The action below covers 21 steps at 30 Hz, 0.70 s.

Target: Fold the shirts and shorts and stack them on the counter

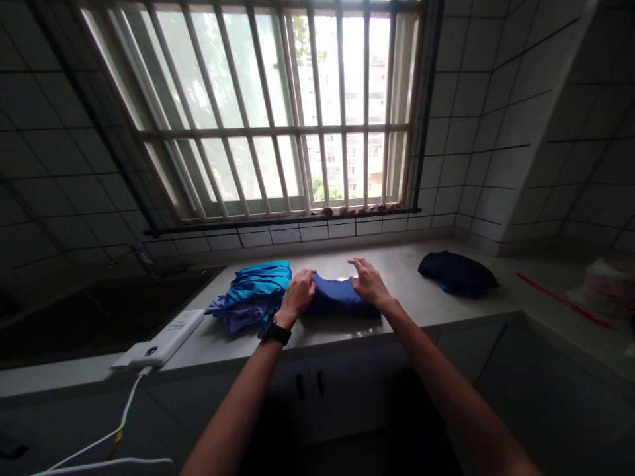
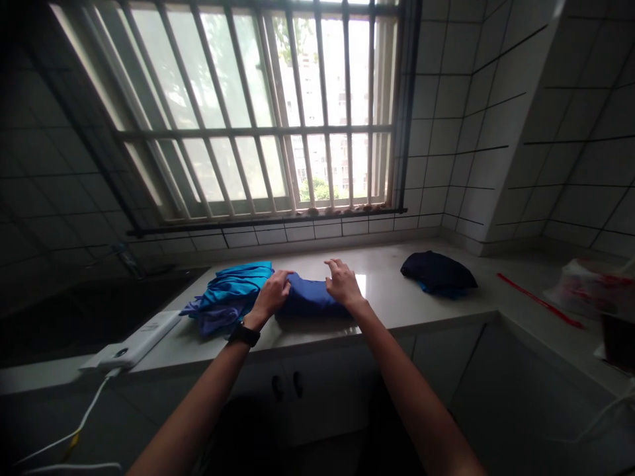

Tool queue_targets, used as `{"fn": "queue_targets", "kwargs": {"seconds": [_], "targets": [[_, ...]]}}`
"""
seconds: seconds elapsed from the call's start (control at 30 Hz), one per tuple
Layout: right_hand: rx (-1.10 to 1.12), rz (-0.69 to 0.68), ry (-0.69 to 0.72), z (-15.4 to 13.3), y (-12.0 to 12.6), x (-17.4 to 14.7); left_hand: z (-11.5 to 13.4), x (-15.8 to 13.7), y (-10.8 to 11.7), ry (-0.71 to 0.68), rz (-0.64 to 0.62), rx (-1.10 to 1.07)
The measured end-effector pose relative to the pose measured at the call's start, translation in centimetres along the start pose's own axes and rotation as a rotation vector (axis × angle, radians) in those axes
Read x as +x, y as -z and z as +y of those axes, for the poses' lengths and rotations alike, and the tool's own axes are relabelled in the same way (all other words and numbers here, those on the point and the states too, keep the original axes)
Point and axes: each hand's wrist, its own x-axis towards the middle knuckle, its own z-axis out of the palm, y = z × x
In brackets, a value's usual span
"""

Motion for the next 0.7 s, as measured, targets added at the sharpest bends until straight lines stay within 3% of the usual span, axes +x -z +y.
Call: {"fn": "queue_targets", "kwargs": {"seconds": [0.13, 0.23, 0.33, 0.43, 0.53, 0.7], "targets": [[0.019, -0.051, 0.008, -0.1, -1.6, -1.0, 0.9, -0.6, -0.5, -0.118, -0.112, 0.054], [0.013, -0.081, 0.0, -0.2, -2.4, -1.3, 0.2, -0.8, -1.3, -0.223, -0.22, 0.074], [-0.044, -0.295, -0.125, 0.1, -3.8, -1.8, -1.6, -1.4, -3.1, -0.208, -0.343, 0.094], [-0.076, -0.424, -0.216, 0.6, -5.5, -2.6, -3.1, -2.2, -4.8, -0.141, -0.302, 0.087], [-0.077, -0.406, -0.218, 1.0, -6.4, -3.1, -3.2, -2.5, -5.4, -0.065, -0.265, 0.088], [-0.066, -0.407, -0.215, 1.1, -6.1, -2.9, -2.1, -2.5, -4.5, -0.023, -0.288, 0.07]]}}
